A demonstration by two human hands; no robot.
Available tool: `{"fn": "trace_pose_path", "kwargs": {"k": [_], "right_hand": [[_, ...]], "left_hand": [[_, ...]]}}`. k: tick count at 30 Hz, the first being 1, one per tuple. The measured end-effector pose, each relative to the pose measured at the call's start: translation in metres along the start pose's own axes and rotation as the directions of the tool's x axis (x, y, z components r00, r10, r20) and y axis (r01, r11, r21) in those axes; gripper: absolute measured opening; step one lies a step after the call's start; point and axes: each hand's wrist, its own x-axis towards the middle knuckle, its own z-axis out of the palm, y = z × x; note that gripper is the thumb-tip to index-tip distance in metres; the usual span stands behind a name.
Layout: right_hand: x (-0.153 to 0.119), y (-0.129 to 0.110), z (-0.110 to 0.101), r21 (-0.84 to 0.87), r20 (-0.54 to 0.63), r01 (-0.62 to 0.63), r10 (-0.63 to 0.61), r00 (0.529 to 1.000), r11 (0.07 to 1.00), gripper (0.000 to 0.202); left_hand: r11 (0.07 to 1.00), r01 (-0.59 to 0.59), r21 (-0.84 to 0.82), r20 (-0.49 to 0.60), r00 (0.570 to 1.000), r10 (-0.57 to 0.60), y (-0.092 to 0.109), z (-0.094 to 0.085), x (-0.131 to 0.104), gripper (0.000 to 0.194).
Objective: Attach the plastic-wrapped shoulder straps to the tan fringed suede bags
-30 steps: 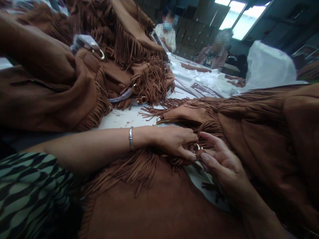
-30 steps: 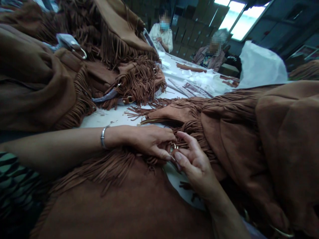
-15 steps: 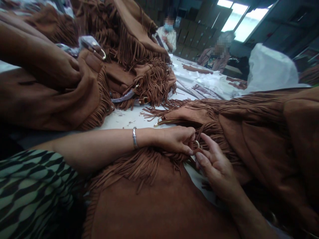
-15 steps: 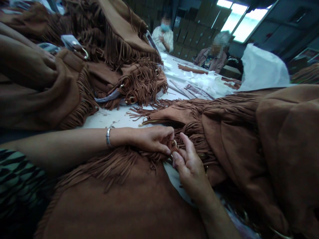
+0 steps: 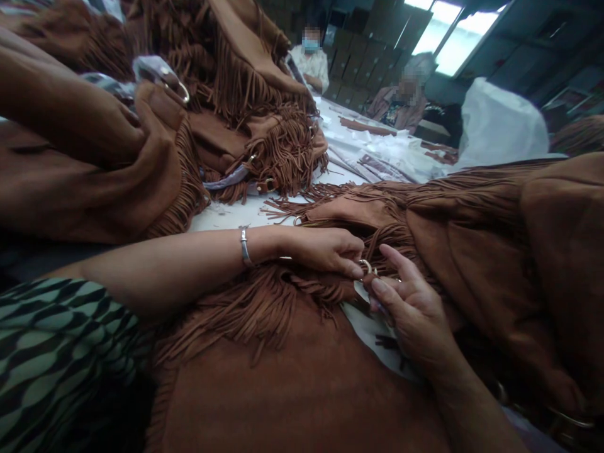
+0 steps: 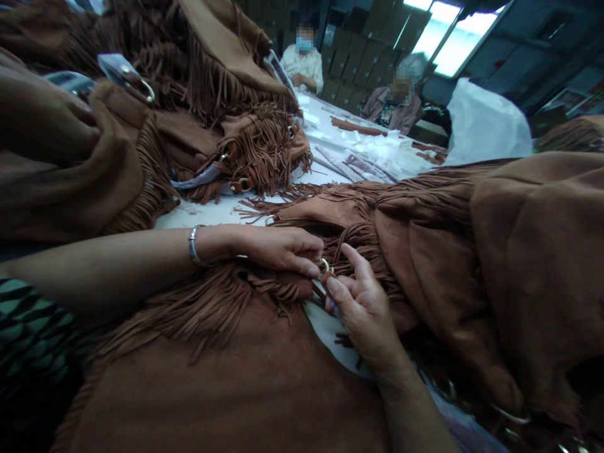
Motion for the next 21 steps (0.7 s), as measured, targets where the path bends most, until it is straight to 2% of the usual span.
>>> {"fn": "trace_pose_path", "kwargs": {"k": [3, 8, 11, 14, 16, 18, 19, 21], "right_hand": [[-0.002, -0.004, 0.002, 0.044, -0.002, -0.014, 0.014, 1.0, 0.999, 0.073], [-0.004, -0.011, -0.003, 0.037, 0.074, -0.052, 0.049, 0.996, 0.998, 0.074], [-0.003, -0.016, -0.01, 0.04, 0.163, -0.104, 0.096, 0.982, 0.994, 0.077], [-0.001, -0.021, -0.018, 0.033, 0.253, -0.181, 0.167, 0.953, 0.983, 0.08], [0.0, -0.024, -0.02, 0.013, 0.298, -0.226, 0.212, 0.931, 0.974, 0.081], [0.0, -0.026, -0.021, 0.022, 0.297, -0.226, 0.209, 0.932, 0.974, 0.08], [0.001, -0.026, -0.02, 0.038, 0.274, -0.207, 0.189, 0.943, 0.978, 0.079], [0.002, -0.026, -0.019, 0.066, 0.192, -0.151, 0.136, 0.972, 0.986, 0.078]], "left_hand": [[0.976, -0.002, -0.218, -0.066, 0.998, -0.013, -0.001, 0.006, 0.002, 0.026], [0.941, -0.074, -0.331, 0.005, 0.997, 0.081, -0.001, 0.008, 0.004, 0.022], [0.958, -0.109, -0.265, 0.066, 0.989, 0.131, 0.005, 0.001, 0.002, 0.026], [0.978, -0.183, -0.105, 0.147, 0.969, 0.197, 0.013, -0.006, 0.001, 0.028], [0.973, -0.228, 0.012, 0.162, 0.961, 0.224, 0.017, -0.007, 0.001, 0.027], [0.968, -0.24, 0.069, 0.09, 0.968, 0.233, 0.017, -0.003, 0.001, 0.025], [0.975, -0.218, 0.048, 0.031, 0.976, 0.216, 0.016, 0.0, 0.001, 0.025], [0.985, -0.139, -0.103, -0.065, 0.989, 0.133, 0.014, 0.007, 0.002, 0.026]]}}
